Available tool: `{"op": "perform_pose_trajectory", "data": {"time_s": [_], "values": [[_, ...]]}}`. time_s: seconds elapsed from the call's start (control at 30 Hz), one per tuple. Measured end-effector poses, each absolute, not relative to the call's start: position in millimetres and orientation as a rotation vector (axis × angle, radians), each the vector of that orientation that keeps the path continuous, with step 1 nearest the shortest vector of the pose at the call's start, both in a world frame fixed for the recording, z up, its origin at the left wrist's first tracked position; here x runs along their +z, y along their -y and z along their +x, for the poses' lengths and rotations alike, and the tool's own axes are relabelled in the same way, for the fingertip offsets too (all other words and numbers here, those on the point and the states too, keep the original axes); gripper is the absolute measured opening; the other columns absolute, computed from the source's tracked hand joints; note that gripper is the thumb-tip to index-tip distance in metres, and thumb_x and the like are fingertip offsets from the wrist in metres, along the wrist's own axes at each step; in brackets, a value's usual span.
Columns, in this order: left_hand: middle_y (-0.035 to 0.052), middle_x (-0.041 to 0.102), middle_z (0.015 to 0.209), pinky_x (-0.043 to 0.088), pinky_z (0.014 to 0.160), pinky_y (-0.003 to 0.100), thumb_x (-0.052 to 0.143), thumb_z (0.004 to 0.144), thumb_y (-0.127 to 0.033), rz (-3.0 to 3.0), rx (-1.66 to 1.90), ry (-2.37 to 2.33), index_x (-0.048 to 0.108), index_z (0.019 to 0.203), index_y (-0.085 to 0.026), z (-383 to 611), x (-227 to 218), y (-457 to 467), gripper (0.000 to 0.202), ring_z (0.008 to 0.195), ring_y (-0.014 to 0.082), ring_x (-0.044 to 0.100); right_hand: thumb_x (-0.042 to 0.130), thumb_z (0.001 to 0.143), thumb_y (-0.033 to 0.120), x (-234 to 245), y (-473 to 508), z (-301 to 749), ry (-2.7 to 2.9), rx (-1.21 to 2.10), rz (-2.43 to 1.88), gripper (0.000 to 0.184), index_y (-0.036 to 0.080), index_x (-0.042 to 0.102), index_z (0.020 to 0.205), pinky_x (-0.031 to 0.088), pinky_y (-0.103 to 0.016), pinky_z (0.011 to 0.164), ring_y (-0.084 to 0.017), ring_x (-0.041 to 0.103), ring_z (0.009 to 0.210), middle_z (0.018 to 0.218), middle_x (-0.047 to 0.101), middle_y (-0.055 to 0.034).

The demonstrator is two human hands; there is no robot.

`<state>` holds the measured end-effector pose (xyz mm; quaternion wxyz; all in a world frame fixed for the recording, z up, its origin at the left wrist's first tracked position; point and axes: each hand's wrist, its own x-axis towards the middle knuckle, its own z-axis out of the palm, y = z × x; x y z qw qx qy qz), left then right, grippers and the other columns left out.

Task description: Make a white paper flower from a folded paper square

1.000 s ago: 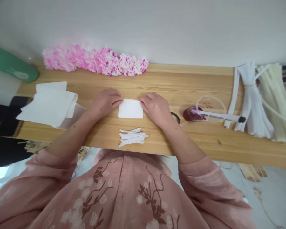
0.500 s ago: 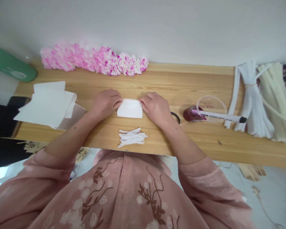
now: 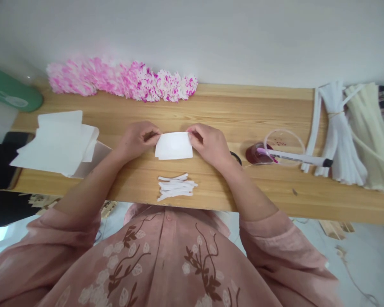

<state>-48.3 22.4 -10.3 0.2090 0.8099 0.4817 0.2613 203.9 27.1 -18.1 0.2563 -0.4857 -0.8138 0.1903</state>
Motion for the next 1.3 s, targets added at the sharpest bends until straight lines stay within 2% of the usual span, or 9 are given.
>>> {"op": "perform_pose_trajectory", "data": {"time_s": [0.17,0.3,0.47,0.63,0.73,0.83,0.93,1.0,1.3], "values": [[0.0041,0.070,0.085,0.047,0.067,0.026,0.054,0.085,-0.022,2.002,0.841,-1.295,0.065,0.092,-0.015,-48,-10,-19,0.015,0.076,0.0142,0.062,0.053,0.089,0.028,-15,-28,208,2.125,0.590,-1.299,0.019,0.023,0.063,0.104,0.050,-0.032,0.071,-0.020,0.067,0.079,0.092,0.074,-0.0039],[0.0040,0.069,0.081,0.046,0.069,0.027,0.050,0.085,-0.017,2.062,0.853,-1.197,0.068,0.085,-0.016,-47,-7,-19,0.017,0.073,0.0138,0.060,0.049,0.090,0.026,-13,-29,209,2.181,0.635,-1.218,0.019,0.023,0.068,0.092,0.049,-0.032,0.073,-0.020,0.067,0.081,0.091,0.074,-0.0043],[0.0048,0.067,0.078,0.044,0.066,0.028,0.048,0.087,-0.015,2.096,0.873,-1.122,0.069,0.085,-0.017,-47,-1,-16,0.021,0.070,0.0140,0.058,0.050,0.088,0.025,-9,-29,208,2.154,0.700,-1.202,0.019,0.022,0.069,0.090,0.048,-0.032,0.072,-0.019,0.066,0.078,0.089,0.074,-0.0043],[0.0040,0.067,0.077,0.044,0.065,0.028,0.062,0.086,-0.028,2.079,0.857,-1.157,0.068,0.081,-0.017,-45,0,-15,0.014,0.069,0.0138,0.057,0.054,0.090,0.036,-3,-26,206,2.147,0.737,-1.222,0.020,0.022,0.069,0.091,0.047,-0.031,0.069,-0.019,0.064,0.076,0.088,0.073,-0.0042],[0.0031,0.066,0.075,0.044,0.066,0.028,0.064,0.085,-0.028,2.098,0.852,-1.223,0.067,0.079,-0.017,-43,-4,-16,0.013,0.067,0.0136,0.056,0.058,0.089,0.043,-4,-25,205,2.141,0.732,-1.248,0.022,0.023,0.068,0.086,0.047,-0.032,0.069,-0.019,0.063,0.074,0.084,0.073,-0.0036],[0.0041,0.069,0.083,0.046,0.070,0.029,0.064,0.086,-0.027,2.126,0.838,-1.291,0.069,0.091,-0.017,-44,-10,-18,0.012,0.073,0.0150,0.059,0.063,0.086,0.040,-8,-26,205,2.108,0.700,-1.269,0.019,0.023,0.069,0.087,0.048,-0.032,0.070,-0.019,0.064,0.075,0.084,0.073,-0.0027],[0.0055,0.071,0.090,0.047,0.077,0.032,0.062,0.089,-0.030,2.229,0.806,-1.309,0.068,0.110,-0.017,-46,-14,-19,0.025,0.080,0.0175,0.062,0.065,0.085,0.037,-13,-27,205,2.074,0.669,-1.289,0.024,0.023,0.069,0.105,0.050,-0.033,0.073,-0.019,0.065,0.076,0.087,0.073,-0.0022],[0.0063,0.071,0.091,0.047,0.079,0.033,0.060,0.091,-0.031,2.284,0.767,-1.326,0.069,0.114,-0.017,-46,-15,-20,0.028,0.083,0.0193,0.062,0.064,0.085,0.036,-14,-28,206,2.086,0.654,-1.288,0.027,0.024,0.069,0.109,0.051,-0.034,0.075,-0.020,0.066,0.079,0.090,0.074,-0.0026],[0.0035,0.069,0.076,0.043,0.070,0.030,0.060,0.088,-0.024,2.229,0.700,-1.384,0.072,0.082,-0.016,-41,-10,-18,0.015,0.074,0.0173,0.060,0.064,0.086,0.031,-15,-29,204,2.152,0.629,-1.295,0.010,0.024,0.070,0.085,0.047,-0.032,0.068,-0.019,0.065,0.073,0.081,0.073,-0.0010]]}}
